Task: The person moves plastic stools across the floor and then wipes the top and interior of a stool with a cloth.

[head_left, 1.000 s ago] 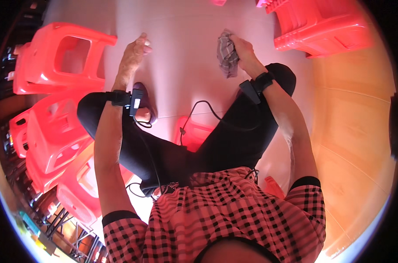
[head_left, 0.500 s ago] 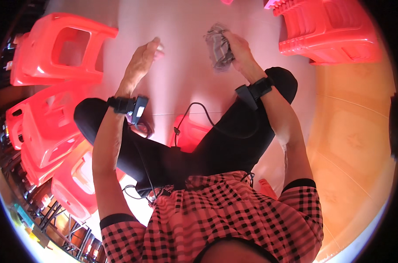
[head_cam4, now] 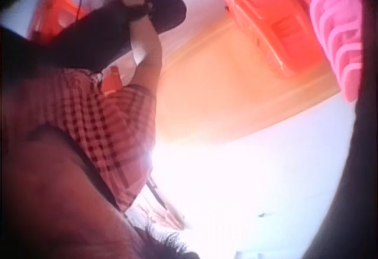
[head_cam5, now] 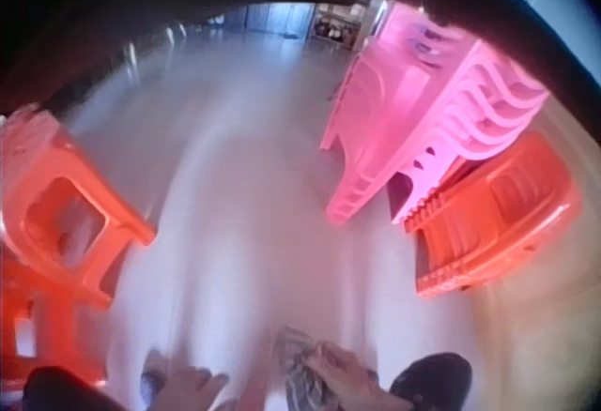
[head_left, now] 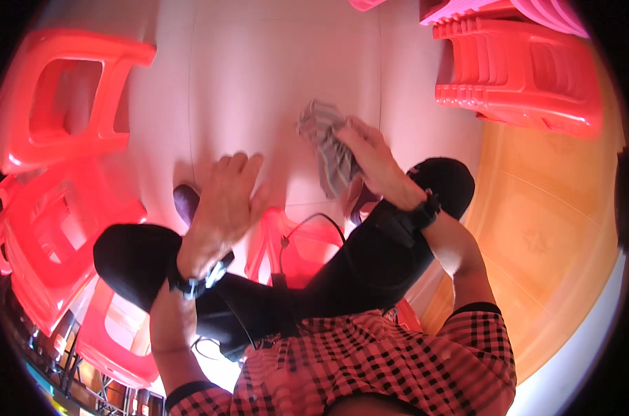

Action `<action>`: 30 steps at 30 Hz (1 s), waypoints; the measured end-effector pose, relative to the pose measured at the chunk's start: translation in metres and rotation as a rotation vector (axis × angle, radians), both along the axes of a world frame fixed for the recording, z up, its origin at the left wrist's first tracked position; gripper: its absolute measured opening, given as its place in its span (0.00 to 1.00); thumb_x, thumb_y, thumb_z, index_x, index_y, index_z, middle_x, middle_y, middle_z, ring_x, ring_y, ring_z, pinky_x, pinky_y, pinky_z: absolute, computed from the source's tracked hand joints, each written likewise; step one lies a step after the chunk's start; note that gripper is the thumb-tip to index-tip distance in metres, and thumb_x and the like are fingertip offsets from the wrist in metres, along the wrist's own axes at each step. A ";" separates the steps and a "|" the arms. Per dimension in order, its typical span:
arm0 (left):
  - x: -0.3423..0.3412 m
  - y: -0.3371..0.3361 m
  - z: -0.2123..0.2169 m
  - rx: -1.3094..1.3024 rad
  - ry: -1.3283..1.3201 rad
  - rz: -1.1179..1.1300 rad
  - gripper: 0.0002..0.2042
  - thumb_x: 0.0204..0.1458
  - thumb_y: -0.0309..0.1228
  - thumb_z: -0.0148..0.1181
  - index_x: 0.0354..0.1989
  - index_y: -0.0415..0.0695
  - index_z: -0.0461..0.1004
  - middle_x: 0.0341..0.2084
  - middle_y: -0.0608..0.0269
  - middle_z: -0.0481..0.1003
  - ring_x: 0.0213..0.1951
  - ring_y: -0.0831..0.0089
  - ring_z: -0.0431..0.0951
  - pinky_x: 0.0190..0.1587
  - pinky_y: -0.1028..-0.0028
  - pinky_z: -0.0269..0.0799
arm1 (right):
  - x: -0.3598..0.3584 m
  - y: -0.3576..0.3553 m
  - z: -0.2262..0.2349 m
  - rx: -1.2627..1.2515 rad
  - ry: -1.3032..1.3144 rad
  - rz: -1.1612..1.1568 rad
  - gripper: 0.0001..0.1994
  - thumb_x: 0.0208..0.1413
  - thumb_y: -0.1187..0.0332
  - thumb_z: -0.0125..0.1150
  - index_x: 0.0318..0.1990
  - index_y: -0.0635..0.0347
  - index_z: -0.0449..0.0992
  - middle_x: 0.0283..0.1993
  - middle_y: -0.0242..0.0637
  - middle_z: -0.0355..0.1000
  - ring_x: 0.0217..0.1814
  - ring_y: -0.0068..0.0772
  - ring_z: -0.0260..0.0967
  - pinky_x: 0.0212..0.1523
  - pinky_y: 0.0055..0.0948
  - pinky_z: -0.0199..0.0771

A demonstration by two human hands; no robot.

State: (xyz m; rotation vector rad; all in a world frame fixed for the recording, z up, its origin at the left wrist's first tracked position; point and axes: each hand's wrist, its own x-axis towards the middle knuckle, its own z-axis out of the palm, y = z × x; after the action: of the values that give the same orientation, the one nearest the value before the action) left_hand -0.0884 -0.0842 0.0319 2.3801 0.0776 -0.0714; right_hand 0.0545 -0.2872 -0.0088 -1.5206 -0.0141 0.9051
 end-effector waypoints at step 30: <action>-0.016 -0.014 -0.035 -0.287 0.343 0.099 0.13 0.51 0.32 0.51 0.41 0.37 0.64 0.32 0.48 0.68 0.36 0.51 0.68 0.39 0.60 0.64 | -0.037 0.003 0.027 0.323 0.937 -0.179 0.08 0.55 0.69 0.50 0.41 0.60 0.67 0.39 0.33 0.69 0.42 0.25 0.67 0.45 0.27 0.68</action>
State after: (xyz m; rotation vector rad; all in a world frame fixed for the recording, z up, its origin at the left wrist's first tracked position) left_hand -0.1044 -0.0985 -0.0026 2.0528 0.3259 -0.4160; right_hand 0.0176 -0.2839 0.0184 -0.6854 0.6133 1.3167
